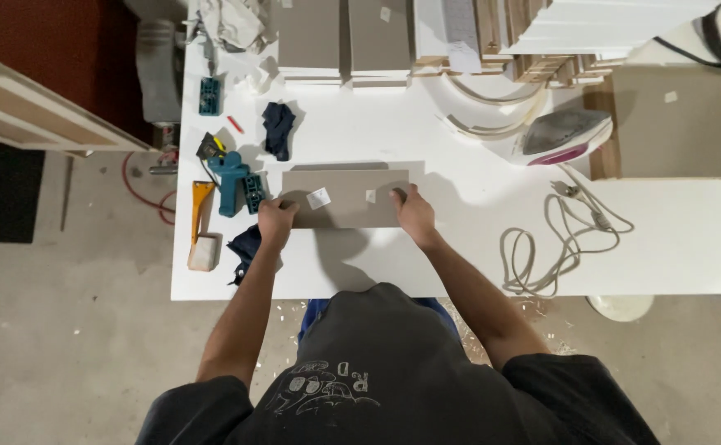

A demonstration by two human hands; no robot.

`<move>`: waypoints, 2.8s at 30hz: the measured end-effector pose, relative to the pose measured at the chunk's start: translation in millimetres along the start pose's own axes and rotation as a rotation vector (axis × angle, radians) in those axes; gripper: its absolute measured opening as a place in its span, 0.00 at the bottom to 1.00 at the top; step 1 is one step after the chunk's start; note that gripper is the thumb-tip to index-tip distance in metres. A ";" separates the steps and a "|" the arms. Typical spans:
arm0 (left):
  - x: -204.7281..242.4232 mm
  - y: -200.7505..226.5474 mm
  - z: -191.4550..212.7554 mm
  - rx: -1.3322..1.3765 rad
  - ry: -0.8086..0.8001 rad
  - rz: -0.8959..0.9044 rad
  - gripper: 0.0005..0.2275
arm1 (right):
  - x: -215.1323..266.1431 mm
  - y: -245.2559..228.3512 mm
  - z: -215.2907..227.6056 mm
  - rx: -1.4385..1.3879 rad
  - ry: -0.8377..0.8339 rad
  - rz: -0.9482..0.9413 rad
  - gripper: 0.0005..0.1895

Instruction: Stacking and organizing flat wooden panels on a workbench

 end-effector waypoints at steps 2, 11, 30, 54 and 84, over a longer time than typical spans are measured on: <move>-7.0 -3.5 -3.7 -0.011 0.005 -0.011 0.21 | -8.3 0.4 -3.2 0.071 -0.002 0.001 0.36; -34.3 -37.5 -25.1 -0.196 0.102 -0.065 0.21 | -10.3 -17.5 7.5 0.200 -0.081 -0.011 0.41; 203.3 197.0 -137.6 0.595 -0.743 0.247 0.26 | 163.7 238.3 127.7 -1.578 0.275 -0.566 0.25; 432.6 424.4 -511.0 0.120 -0.313 0.228 0.22 | 202.0 671.9 305.9 -1.958 0.173 -0.127 0.10; 102.7 87.8 -161.2 -0.176 0.354 -0.064 0.26 | 38.0 204.2 45.3 -0.114 0.074 0.291 0.19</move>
Point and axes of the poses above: each hand's wrist, its own x-axis away from the middle knuckle, its own z-axis out of the back of the hand, y = z × x, the point moved 10 cm from there along -x, towards the middle knuckle
